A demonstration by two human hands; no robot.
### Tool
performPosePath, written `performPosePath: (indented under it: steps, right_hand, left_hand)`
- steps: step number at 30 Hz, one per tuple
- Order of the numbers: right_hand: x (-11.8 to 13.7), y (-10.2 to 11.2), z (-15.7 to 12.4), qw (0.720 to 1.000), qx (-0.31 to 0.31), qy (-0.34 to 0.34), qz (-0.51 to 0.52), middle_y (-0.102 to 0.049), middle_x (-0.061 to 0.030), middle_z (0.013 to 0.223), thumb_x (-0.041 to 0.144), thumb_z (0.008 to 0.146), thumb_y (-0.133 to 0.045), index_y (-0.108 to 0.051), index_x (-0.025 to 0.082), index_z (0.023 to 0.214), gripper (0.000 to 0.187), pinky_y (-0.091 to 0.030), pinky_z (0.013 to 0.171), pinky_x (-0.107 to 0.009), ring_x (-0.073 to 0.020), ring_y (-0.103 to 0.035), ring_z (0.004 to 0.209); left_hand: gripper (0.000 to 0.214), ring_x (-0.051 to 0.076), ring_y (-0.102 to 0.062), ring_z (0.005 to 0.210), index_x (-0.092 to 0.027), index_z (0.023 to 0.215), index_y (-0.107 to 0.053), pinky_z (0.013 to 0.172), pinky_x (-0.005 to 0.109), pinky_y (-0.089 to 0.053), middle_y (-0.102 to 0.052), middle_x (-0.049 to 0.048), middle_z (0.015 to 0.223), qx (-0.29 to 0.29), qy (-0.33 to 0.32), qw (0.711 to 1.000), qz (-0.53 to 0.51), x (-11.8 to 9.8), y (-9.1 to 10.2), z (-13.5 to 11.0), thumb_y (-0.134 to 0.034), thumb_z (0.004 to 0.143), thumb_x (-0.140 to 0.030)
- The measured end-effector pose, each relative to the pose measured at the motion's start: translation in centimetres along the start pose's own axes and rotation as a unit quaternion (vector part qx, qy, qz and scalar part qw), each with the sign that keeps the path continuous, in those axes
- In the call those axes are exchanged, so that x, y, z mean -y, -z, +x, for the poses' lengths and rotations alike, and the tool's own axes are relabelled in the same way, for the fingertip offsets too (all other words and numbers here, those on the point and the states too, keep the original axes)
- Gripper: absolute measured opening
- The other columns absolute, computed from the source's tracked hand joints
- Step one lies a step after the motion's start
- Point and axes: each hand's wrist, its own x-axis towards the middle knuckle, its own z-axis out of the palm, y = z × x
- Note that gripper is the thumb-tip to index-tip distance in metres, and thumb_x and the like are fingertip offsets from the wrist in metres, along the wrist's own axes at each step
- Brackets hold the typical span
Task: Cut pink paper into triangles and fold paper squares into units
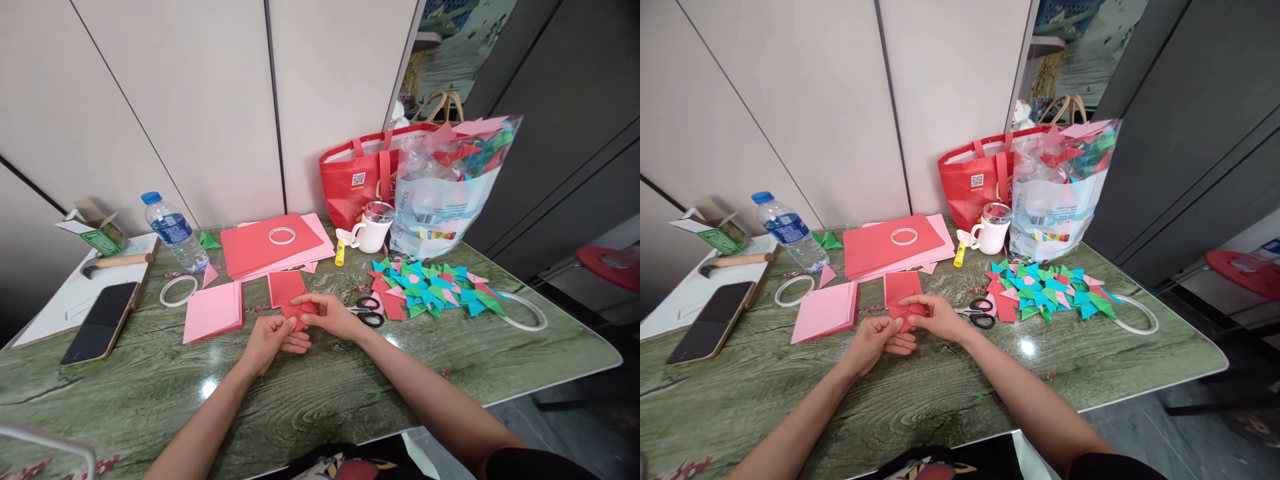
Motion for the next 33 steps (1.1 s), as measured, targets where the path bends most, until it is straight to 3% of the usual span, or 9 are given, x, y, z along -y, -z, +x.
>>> performPosePath:
  steps: [8,15,24,30,33]
  right_hand:
    - [0.4,-0.9,0.0,0.994,-0.105,-0.011,-0.042,-0.068,-0.0036,0.094,0.028,0.071,-0.065,-0.067,0.019,0.092,0.023,-0.043,0.086,-0.034,-0.0192,-0.061,0.09]
    - [0.8,-1.0,-0.2,0.994,-0.1,0.004,-0.055,-0.068,-0.0036,0.09,0.028,0.072,-0.064,-0.067,0.019,0.089,0.02,-0.045,0.083,-0.033,-0.0192,-0.061,0.087]
    - [0.6,-1.2,-0.1,0.996,-0.086,-0.005,-0.02,-0.068,-0.0031,0.09,0.028,0.07,-0.065,-0.067,0.018,0.088,0.021,-0.045,0.082,-0.032,-0.0183,-0.062,0.086]
    - [0.8,-1.1,-0.1,0.995,-0.09,0.005,-0.037,-0.068,-0.0041,0.09,0.026,0.071,-0.064,-0.066,0.017,0.087,0.019,-0.046,0.081,-0.032,-0.0187,-0.062,0.086]
    - [0.8,-1.2,-0.2,0.996,-0.08,0.003,-0.035,-0.068,-0.0045,0.09,0.025,0.071,-0.063,-0.066,0.017,0.087,0.019,-0.046,0.081,-0.031,-0.0185,-0.062,0.085]
  left_hand:
    - [0.035,0.023,-0.069,0.064,-0.009,0.075,-0.056,0.063,0.036,-0.056,-0.071,0.0124,0.07,-0.006,0.0,0.999,0.034,0.2,-0.4,0.2,-0.063,0.07,-0.043]
    - [0.04,0.022,-0.067,0.054,-0.011,0.067,-0.056,0.051,0.032,-0.055,-0.068,0.0096,0.059,-0.027,-0.026,0.995,0.092,-0.6,-0.4,0.1,-0.061,0.068,-0.051]
    - [0.04,0.025,-0.068,0.06,-0.01,0.068,-0.06,0.058,0.037,-0.056,-0.07,0.012,0.064,0.012,-0.036,0.997,0.06,-0.8,-0.4,-0.3,-0.059,0.071,-0.05]
    - [0.04,0.02,-0.065,0.047,-0.012,0.059,-0.058,0.045,0.028,-0.053,-0.066,0.0072,0.051,-0.049,-0.073,0.987,0.133,-0.6,-0.4,-0.1,-0.057,0.073,-0.05]
    - [0.041,0.02,-0.064,0.045,-0.013,0.057,-0.057,0.044,0.028,-0.052,-0.065,0.0069,0.048,-0.049,-0.091,0.985,0.138,-0.6,-0.2,-0.1,-0.054,0.074,-0.051]
